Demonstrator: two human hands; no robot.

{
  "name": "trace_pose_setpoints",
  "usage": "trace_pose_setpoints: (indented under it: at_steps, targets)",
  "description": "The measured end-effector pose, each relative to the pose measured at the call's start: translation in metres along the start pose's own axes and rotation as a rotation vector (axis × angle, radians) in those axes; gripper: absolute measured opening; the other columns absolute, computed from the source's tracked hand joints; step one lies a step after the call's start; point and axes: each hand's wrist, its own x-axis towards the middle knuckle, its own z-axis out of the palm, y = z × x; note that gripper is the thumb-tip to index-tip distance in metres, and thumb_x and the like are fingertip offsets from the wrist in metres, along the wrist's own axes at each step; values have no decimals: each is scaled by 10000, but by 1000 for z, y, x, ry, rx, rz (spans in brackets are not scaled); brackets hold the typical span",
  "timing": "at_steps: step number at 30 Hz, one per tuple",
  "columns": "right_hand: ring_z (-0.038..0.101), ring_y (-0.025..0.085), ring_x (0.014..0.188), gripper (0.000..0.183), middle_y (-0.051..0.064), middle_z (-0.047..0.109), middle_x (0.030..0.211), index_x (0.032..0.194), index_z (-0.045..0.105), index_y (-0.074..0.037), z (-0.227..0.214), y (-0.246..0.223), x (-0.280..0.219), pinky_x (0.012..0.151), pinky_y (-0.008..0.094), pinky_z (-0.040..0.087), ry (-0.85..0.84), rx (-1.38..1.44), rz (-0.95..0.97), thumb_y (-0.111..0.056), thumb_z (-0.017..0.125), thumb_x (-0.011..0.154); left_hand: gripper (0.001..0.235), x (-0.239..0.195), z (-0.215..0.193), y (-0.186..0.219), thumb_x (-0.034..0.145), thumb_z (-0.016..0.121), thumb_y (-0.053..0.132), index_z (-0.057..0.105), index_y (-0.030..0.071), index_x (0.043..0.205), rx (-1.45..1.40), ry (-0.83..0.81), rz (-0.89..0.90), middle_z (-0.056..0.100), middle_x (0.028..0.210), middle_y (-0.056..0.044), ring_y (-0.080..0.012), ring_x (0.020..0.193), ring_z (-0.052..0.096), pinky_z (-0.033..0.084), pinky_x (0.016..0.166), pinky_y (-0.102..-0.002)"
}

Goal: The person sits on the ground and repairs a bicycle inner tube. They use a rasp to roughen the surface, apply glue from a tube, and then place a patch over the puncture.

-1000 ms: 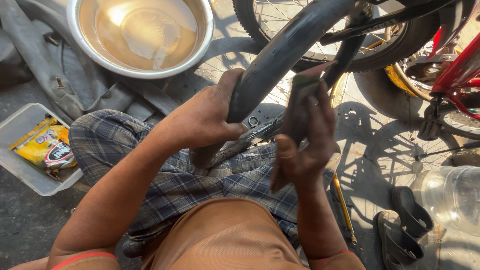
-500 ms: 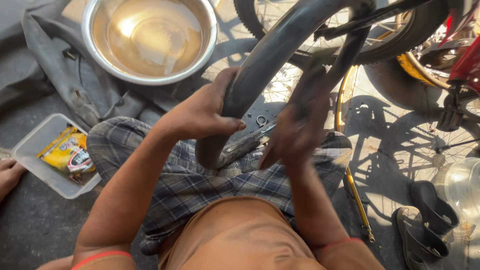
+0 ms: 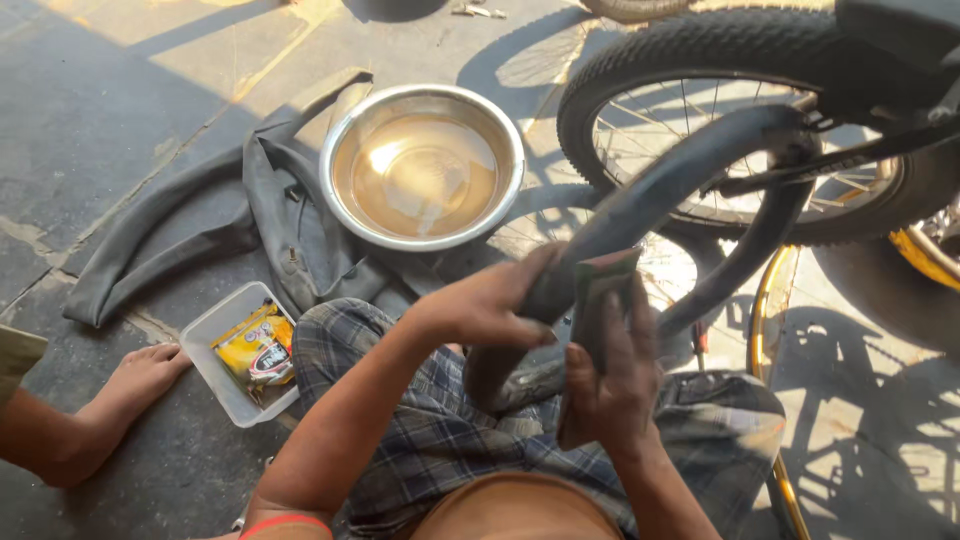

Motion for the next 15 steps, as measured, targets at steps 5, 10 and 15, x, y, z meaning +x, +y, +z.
trace_pose_setpoints:
  at_steps: [5, 10, 15]
  targets:
    - [523, 445, 1427, 426, 298, 492, 1526, 1528, 449, 42, 2, 53, 73, 1232, 505, 442, 168, -355, 36, -131, 571, 1159, 1005, 8, 8, 12, 742, 712, 346, 261, 30, 1582, 78, -109, -328, 731, 1076, -272, -344, 995, 747, 571, 877, -392]
    - [614, 200, 820, 607, 207, 583, 1232, 1662, 317, -9, -14, 119, 40, 692, 349, 517, 333, 689, 463, -192, 473, 1105, 1020, -6, 0, 11, 742, 795, 233, 267, 10, 1586, -190, 109, -156, 630, 1290, -222, -287, 1190, 634, 494, 1028, -365]
    - [697, 181, 737, 563, 225, 647, 1312, 1455, 392, 25, -19, 101, -108, 632, 310, 586, 299, 1222, 1029, -372, 500, 1071, 999, -4, 7, -25, 770, 820, 197, 274, -5, 1582, -459, 165, -125, 569, 1377, -167, -239, 1283, 581, 469, 1099, -347]
